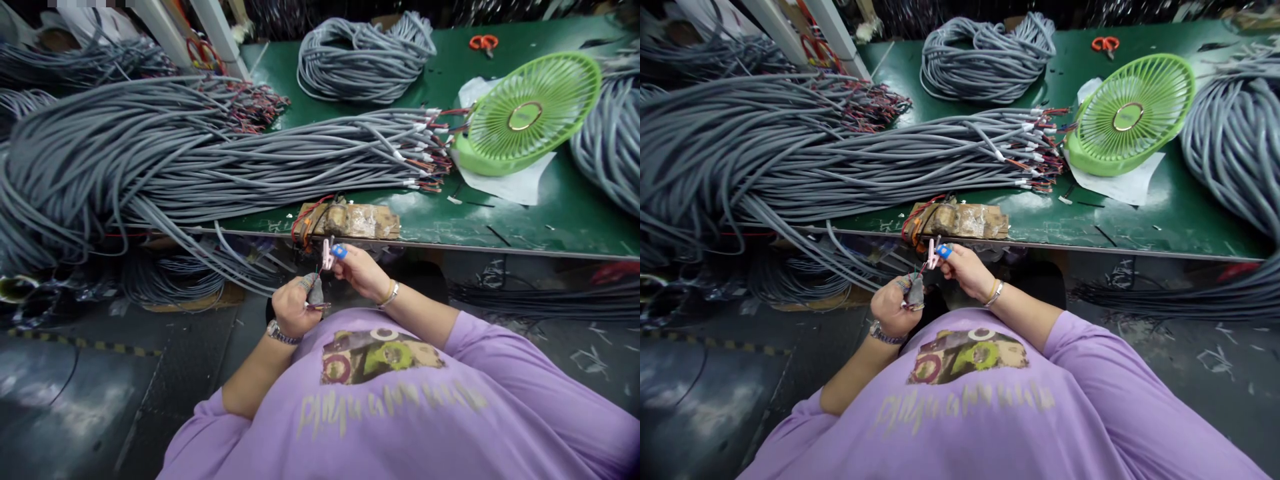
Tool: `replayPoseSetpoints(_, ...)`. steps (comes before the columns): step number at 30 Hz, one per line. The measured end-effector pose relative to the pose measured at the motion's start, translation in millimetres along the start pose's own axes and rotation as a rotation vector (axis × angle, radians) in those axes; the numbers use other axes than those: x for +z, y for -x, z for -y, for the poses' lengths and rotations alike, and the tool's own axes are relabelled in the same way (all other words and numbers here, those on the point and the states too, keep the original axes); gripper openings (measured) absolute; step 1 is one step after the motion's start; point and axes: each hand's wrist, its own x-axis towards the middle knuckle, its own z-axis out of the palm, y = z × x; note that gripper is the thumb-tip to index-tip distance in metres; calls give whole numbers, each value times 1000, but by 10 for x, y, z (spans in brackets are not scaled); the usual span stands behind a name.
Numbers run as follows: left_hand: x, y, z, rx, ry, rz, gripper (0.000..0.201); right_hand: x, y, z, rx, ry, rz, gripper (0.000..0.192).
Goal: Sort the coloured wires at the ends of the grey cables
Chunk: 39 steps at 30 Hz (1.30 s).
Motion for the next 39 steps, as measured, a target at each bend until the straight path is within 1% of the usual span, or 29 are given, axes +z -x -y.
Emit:
replayPoseSetpoints(2,22,-16,15,-1,-19,-24,13,-7,-8,-37,-102,68,-76,45)
replayPoseSetpoints(4,39,-19,19,2,-32,-32,14,-5,-22,-55,-137,103,-111,49)
replayPoseSetpoints(6,51,-15,22,26,-36,-27,15,14,-39,-48,-72,72,-69,52)
replayPoseSetpoints(9,65,-8,28,30,-29,-19,16,70,-62,-16,87,-61,23,54)
replayPoseSetpoints(11,71,-3,33,1,-13,-13,17,111,-79,-5,141,-149,19,51)
replayPoseSetpoints(15,75,18,44,-12,-6,0,17,162,-114,-32,115,-238,-61,46)
replayPoseSetpoints(20,86,54,51,34,-10,36,17,171,-128,-66,99,-269,-92,45)
replayPoseSetpoints(24,93,38,34,-41,0,22,18,168,-111,-60,152,-286,-105,43)
replayPoseSetpoints(29,50,29,-37,-97,52,4,17,141,-82,-49,230,-315,-57,49)
replayPoseSetpoints(31,29,60,-97,-175,134,11,16,112,-66,-53,251,-301,-25,52)
replayPoseSetpoints(32,22,79,-133,-242,207,21,15,93,-57,-58,255,-293,-2,53)
replayPoseSetpoints(34,21,112,-211,-426,425,47,17,50,-43,-70,257,-282,56,55)
replayPoseSetpoints(36,33,125,-285,-619,655,83,25,10,-34,-78,260,-276,107,55)
replayPoseSetpoints(37,41,123,-317,-693,742,101,27,-4,-33,-78,263,-271,122,54)
replayPoseSetpoints(39,56,105,-367,-791,852,131,29,-14,-32,-66,259,-249,132,49)
